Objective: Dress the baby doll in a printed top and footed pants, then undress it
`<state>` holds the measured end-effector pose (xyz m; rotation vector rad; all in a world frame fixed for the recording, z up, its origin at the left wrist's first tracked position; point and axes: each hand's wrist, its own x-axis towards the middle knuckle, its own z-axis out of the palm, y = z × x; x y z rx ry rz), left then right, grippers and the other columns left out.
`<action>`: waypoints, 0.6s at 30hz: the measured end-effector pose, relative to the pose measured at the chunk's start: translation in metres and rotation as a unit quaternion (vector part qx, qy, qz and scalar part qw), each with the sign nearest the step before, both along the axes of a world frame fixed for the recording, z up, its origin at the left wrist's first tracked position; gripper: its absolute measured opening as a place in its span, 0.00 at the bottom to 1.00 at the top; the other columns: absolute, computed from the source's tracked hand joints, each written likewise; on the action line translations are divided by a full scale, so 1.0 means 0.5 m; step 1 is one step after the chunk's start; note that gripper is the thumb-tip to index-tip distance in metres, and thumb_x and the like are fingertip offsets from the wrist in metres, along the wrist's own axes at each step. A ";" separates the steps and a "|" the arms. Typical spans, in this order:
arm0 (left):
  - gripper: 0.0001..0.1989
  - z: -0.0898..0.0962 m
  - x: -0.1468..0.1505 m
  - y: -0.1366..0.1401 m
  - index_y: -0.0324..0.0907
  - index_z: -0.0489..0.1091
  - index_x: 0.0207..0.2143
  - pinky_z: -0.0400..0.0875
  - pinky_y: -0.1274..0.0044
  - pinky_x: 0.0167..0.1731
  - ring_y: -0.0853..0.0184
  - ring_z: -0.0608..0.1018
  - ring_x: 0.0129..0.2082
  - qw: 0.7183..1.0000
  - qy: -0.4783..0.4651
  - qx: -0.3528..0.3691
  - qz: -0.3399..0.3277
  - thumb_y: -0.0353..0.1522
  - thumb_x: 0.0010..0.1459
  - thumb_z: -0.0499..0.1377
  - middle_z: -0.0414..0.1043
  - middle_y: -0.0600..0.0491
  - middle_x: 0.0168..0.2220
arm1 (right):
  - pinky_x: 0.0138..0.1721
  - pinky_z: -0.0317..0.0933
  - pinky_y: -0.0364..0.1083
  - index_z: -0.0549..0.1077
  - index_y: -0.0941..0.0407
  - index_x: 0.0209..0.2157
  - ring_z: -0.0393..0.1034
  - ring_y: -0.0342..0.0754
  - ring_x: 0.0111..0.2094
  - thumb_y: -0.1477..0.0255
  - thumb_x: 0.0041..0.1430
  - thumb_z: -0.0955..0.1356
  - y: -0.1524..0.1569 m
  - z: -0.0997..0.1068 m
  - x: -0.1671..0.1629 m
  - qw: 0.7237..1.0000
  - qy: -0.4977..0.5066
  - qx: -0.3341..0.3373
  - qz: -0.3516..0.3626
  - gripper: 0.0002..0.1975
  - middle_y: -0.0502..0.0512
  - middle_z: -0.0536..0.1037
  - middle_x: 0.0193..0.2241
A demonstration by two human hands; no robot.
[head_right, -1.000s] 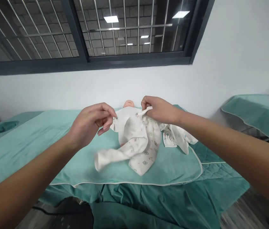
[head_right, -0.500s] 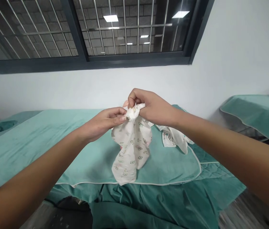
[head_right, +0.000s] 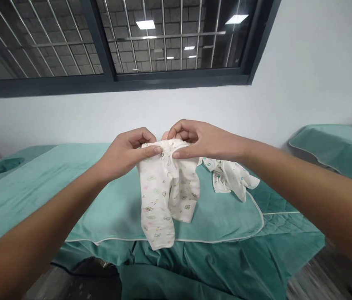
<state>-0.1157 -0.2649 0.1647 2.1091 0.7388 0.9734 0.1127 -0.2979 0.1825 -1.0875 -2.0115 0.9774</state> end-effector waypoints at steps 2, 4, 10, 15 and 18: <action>0.17 0.010 -0.006 -0.001 0.41 0.70 0.30 0.63 0.78 0.29 0.69 0.70 0.30 0.998 0.023 0.044 0.024 0.46 0.52 0.64 0.71 0.54 0.30 | 0.34 0.62 0.45 0.73 0.52 0.42 0.70 0.47 0.35 0.59 0.47 0.76 -0.002 0.006 0.006 1.000 -0.024 0.009 -0.016 0.22 0.52 0.77 0.36; 0.17 0.018 -0.013 0.000 0.41 0.71 0.30 0.63 0.78 0.30 0.69 0.70 0.31 0.995 0.049 0.076 0.043 0.46 0.53 0.62 0.71 0.54 0.30 | 0.35 0.61 0.47 0.75 0.52 0.38 0.69 0.48 0.35 0.54 0.47 0.75 -0.005 0.012 0.011 0.996 -0.070 0.028 -0.039 0.20 0.51 0.76 0.35; 0.17 0.028 -0.038 0.013 0.41 0.73 0.32 0.63 0.78 0.32 0.67 0.71 0.33 0.985 0.114 0.108 0.074 0.47 0.55 0.60 0.73 0.53 0.32 | 0.43 0.58 0.50 0.74 0.52 0.24 0.67 0.53 0.42 0.47 0.48 0.72 -0.004 0.012 0.030 0.973 -0.179 0.124 -0.081 0.21 0.53 0.75 0.36; 0.19 0.029 -0.055 0.023 0.40 0.72 0.30 0.61 0.77 0.29 0.67 0.71 0.32 0.976 0.171 0.104 0.085 0.48 0.55 0.59 0.73 0.53 0.31 | 0.32 0.56 0.46 0.72 0.52 0.25 0.64 0.49 0.32 0.45 0.49 0.70 -0.001 0.001 0.046 0.967 -0.215 0.089 -0.105 0.24 0.51 0.71 0.29; 0.20 0.027 -0.060 0.026 0.41 0.71 0.29 0.60 0.77 0.28 0.68 0.70 0.30 0.974 0.185 0.099 0.084 0.49 0.56 0.58 0.71 0.53 0.30 | 0.25 0.47 0.44 0.67 0.53 0.22 0.55 0.43 0.24 0.45 0.50 0.70 -0.001 -0.004 0.048 0.962 -0.232 0.062 -0.132 0.25 0.47 0.61 0.20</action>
